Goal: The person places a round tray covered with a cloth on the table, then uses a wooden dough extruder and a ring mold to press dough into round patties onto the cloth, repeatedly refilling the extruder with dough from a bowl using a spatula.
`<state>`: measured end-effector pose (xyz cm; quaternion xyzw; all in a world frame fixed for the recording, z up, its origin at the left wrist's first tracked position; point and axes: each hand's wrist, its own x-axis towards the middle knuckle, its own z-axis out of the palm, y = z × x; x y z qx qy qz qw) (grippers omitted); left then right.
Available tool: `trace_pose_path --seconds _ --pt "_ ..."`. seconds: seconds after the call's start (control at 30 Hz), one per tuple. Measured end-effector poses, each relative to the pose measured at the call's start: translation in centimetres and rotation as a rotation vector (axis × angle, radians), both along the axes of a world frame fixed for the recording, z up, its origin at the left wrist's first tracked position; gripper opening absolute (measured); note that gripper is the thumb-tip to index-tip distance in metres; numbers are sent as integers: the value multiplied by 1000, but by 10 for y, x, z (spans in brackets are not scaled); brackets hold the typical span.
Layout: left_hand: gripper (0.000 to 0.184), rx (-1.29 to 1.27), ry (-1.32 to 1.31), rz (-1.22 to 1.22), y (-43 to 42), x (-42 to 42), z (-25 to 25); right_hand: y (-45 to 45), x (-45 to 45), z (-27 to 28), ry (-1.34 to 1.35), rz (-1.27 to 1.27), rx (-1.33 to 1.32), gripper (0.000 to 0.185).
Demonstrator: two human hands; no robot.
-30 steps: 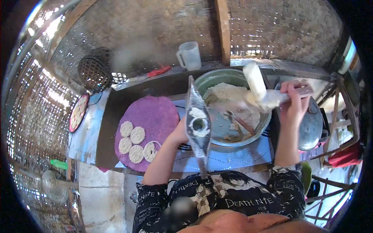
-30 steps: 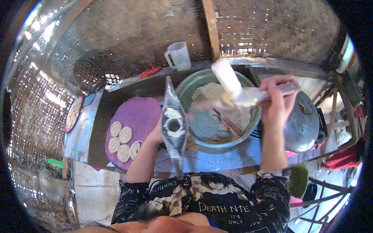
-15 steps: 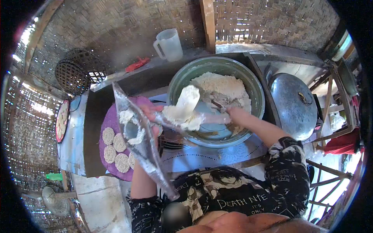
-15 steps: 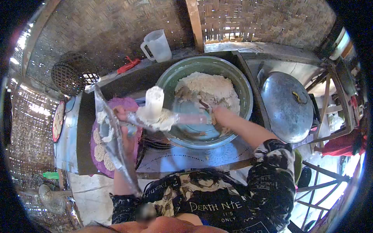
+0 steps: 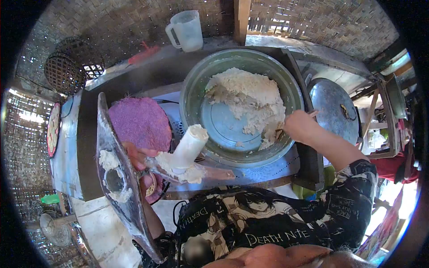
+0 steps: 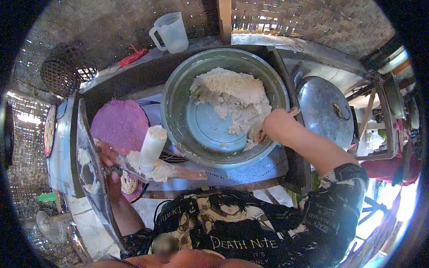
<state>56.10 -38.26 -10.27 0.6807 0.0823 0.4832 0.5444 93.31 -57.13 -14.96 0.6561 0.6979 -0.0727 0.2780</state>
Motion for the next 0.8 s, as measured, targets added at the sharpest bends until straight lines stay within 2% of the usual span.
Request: trace_pose_path --seconds 0.13,0.23,0.3,0.37,0.43,0.53,0.6,0.7,0.77,0.8 --pt "45 -68 48 -89 2 -13 -4 3 0 -29 30 -17 -11 7" --pt "44 -164 111 -166 9 -26 -4 2 4 -23 137 16 -38 7" --pt "43 -204 100 -229 14 -34 -12 1 -4 -16 111 35 -114 9" --pt "52 -239 14 -284 15 -38 -27 2 -6 -7 97 3 -169 10" --pt "55 -149 -42 -165 -2 -29 -34 3 -7 1 106 -86 -202 11" --pt "62 -59 41 -85 -7 -22 -16 7 2 13 134 -222 -93 11" --pt "63 -15 103 -81 -4 -21 -13 12 12 4 60 -232 27 12" --pt "63 -6 127 -63 -8 -21 -17 18 20 -29 44 -168 171 16" --pt "63 -7 134 -44 -12 -21 -19 23 32 -71 54 -103 237 20" --pt "63 -9 138 -31 -13 -21 -19 22 33 -72 88 -102 240 19"
